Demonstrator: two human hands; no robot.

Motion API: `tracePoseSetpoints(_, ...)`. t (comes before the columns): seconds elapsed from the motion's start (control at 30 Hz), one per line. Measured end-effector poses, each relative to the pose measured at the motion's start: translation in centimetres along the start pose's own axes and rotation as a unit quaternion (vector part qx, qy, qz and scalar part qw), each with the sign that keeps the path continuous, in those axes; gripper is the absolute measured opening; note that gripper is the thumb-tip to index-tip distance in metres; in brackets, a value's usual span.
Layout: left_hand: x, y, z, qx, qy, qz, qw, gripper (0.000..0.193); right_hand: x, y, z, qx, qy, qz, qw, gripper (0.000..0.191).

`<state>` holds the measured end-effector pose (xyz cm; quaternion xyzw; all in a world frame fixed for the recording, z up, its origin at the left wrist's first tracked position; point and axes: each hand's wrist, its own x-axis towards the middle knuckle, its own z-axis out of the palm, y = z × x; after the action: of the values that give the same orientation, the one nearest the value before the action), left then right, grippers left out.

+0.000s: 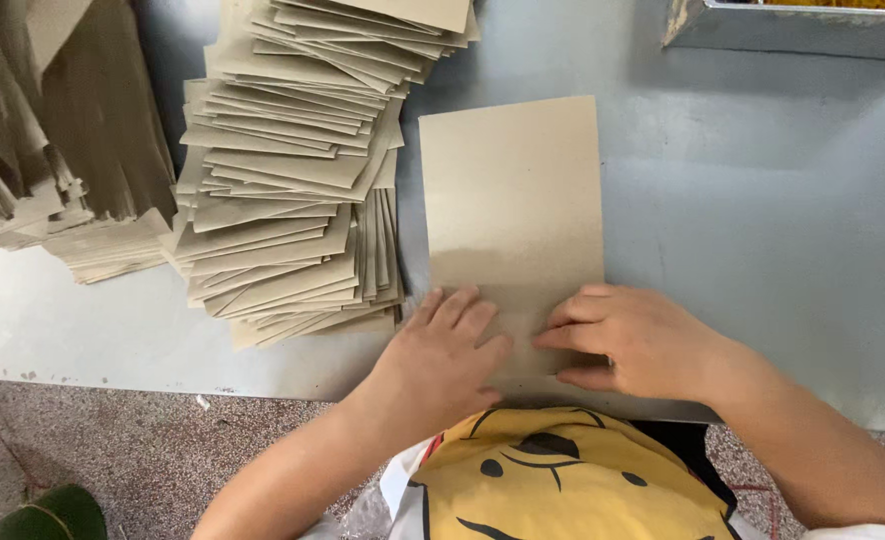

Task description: The person folds kraft paper sheets in half at a workbench, aligning the edges and pressing the crease flat by hand, then places each folded sheet onto a growing stack. At the end they square up the stack of folded sheets and set it beside the pile of unfolded sheets.

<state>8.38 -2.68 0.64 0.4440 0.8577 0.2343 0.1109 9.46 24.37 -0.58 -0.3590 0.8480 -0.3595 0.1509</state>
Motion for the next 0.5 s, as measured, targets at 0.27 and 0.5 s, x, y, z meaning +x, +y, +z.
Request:
tracePoseSetpoints(0.27, -0.8, -0.2, 0.2, -0.017, 0.019, -0.014, 1.000, 0.037, -0.5, -1.7, 0.8, -0.092, 0.038, 0.007, 0.995, 0.038)
tracePoseSetpoints(0.5, -0.5, -0.3, -0.2, -0.036, 0.013, -0.016, 0.999, 0.040, -1.9, -3.8, 2.6, -0.274, 0.103, -0.035, 0.955, 0.025)
